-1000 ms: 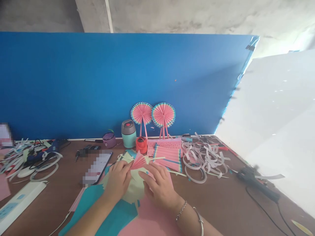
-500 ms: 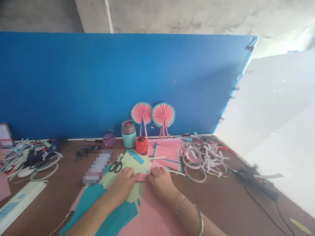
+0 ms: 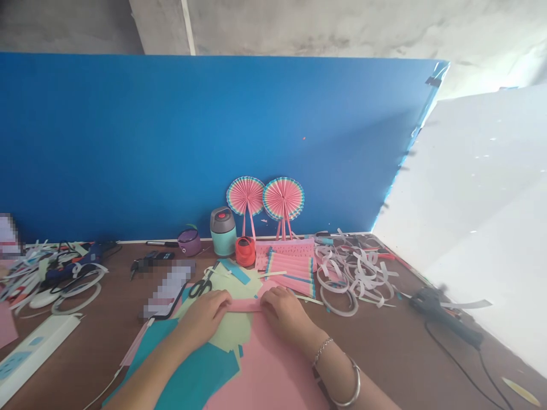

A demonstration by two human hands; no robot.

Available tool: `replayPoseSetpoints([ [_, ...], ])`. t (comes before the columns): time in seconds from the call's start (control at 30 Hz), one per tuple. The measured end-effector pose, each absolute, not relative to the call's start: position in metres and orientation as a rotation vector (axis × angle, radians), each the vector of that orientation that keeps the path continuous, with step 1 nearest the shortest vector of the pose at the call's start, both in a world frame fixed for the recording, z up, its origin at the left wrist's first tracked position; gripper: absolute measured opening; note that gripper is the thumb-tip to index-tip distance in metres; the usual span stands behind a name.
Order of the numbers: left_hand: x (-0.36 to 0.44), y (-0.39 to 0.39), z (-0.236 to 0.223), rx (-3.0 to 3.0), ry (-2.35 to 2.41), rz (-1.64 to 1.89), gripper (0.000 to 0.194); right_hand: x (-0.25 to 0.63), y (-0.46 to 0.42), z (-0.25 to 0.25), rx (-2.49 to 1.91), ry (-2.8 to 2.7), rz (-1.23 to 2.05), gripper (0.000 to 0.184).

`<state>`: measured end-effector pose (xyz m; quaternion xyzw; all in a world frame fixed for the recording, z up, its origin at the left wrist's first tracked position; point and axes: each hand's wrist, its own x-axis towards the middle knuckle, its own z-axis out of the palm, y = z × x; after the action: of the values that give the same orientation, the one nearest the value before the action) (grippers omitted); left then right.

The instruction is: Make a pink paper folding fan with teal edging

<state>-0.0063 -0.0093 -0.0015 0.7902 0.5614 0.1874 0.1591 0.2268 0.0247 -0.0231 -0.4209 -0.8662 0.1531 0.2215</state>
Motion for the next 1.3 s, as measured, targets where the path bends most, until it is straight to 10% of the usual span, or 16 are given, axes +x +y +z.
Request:
replayPoseSetpoints([
  [1.0,-0.012,0.004,-0.019,2.234,1.628,0.648,0.021,0.226,0.035,-0.031,-1.216,-2.221,0.625,0.016],
  [1.3,-0.003,-0.001,-0.016,2.563,1.627,0.497,0.039,0.215,0.028,-0.033,-1.03,-2.411,0.199,0.036],
])
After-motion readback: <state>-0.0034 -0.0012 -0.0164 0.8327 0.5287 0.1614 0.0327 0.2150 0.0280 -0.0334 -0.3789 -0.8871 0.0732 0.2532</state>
